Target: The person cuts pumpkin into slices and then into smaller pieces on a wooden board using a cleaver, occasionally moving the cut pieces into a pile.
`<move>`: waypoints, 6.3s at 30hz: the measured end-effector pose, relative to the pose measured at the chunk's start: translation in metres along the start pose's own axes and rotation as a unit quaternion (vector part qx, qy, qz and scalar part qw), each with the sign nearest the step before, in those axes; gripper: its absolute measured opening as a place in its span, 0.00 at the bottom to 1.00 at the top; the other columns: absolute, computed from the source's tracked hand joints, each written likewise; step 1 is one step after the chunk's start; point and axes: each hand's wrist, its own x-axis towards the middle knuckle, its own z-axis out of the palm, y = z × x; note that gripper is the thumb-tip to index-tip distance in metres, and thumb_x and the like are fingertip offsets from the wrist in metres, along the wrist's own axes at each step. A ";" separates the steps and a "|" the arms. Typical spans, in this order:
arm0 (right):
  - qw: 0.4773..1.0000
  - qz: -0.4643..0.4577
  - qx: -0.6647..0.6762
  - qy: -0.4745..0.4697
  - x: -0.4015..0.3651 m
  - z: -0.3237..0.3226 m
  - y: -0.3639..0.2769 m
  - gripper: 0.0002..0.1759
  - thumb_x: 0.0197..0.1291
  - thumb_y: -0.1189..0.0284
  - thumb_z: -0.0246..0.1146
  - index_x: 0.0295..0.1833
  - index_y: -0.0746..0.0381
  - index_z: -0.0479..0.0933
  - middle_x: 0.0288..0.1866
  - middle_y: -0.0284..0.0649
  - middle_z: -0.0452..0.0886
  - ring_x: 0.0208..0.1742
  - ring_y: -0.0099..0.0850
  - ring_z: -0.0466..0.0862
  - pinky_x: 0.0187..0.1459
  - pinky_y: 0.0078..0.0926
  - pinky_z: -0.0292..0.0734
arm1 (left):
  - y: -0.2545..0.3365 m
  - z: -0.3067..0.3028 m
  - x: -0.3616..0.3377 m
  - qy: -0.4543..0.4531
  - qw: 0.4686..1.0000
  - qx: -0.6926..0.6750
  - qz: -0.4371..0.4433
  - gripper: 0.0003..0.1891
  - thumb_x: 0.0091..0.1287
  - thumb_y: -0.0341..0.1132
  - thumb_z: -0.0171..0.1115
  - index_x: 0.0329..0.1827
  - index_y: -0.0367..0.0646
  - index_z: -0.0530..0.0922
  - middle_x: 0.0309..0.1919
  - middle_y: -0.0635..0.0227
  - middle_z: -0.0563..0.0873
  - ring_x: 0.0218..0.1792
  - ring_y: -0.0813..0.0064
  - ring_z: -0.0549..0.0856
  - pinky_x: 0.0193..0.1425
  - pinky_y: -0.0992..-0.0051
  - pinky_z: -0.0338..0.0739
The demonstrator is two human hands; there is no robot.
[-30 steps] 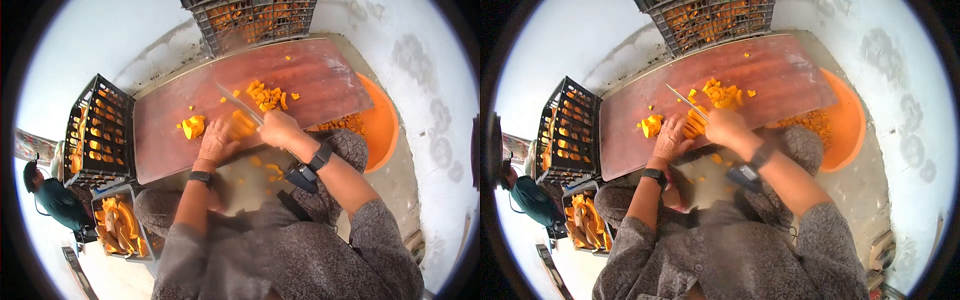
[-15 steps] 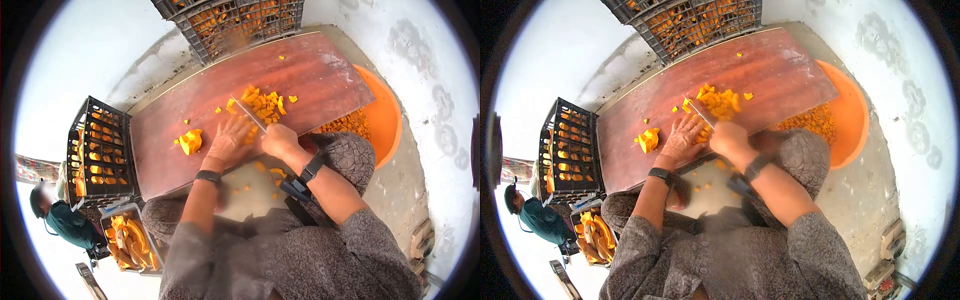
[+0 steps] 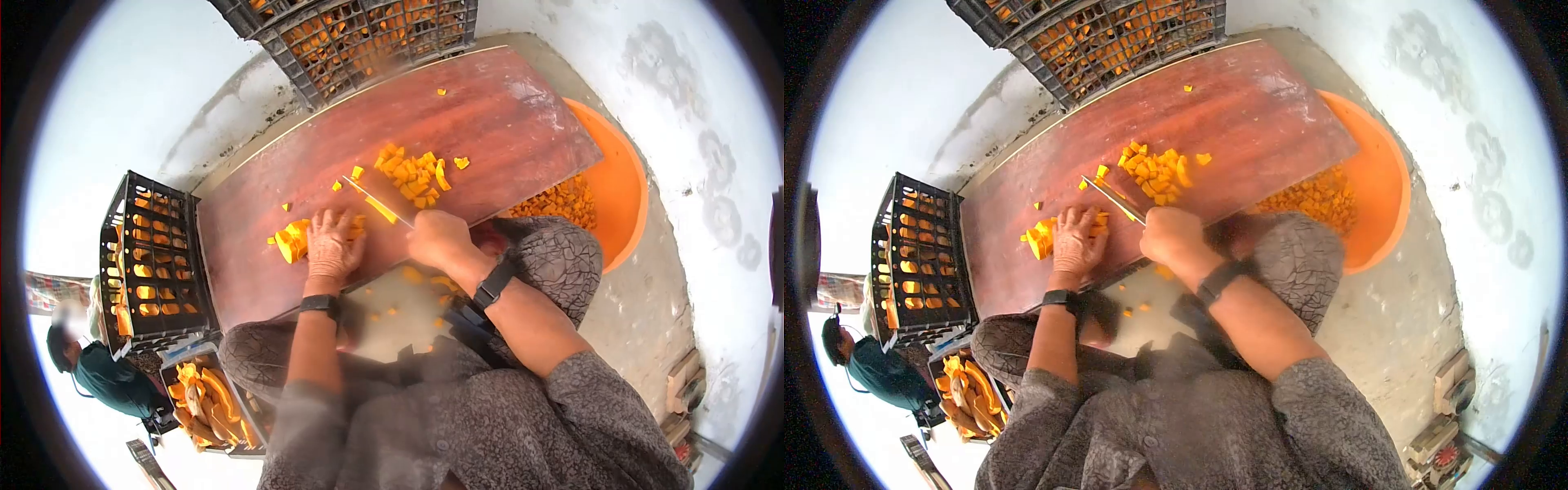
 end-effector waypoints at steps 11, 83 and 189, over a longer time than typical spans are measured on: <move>0.992 0.084 0.088 -0.042 0.008 -0.006 0.008 0.14 0.60 0.65 0.60 0.42 0.62 0.86 0.41 0.49 0.88 0.48 0.47 0.88 0.49 0.43 0.81 | -0.021 -0.010 -0.010 0.075 0.991 0.099 -0.044 0.34 0.55 0.43 0.71 0.68 0.48 0.75 0.69 0.60 0.75 0.73 0.51 0.68 0.75 0.49 0.61; 0.989 0.006 -0.141 -0.048 -0.010 0.006 -0.029 0.11 0.58 0.72 0.61 0.42 0.63 0.85 0.45 0.53 0.86 0.51 0.52 0.85 0.51 0.47 0.80 | 0.038 0.030 -0.024 0.113 0.978 -0.171 0.033 0.09 0.59 0.24 0.63 0.42 0.42 0.82 0.41 0.60 0.82 0.45 0.53 0.79 0.53 0.60 0.76; 0.998 -0.039 -0.042 -0.025 -0.030 0.006 -0.021 0.18 0.65 0.61 0.64 0.45 0.67 0.86 0.47 0.56 0.86 0.54 0.52 0.85 0.55 0.46 0.78 | -0.021 -0.020 -0.078 0.105 0.989 0.006 -0.100 0.18 0.51 0.30 0.73 0.46 0.45 0.81 0.48 0.61 0.80 0.54 0.52 0.77 0.60 0.55 0.69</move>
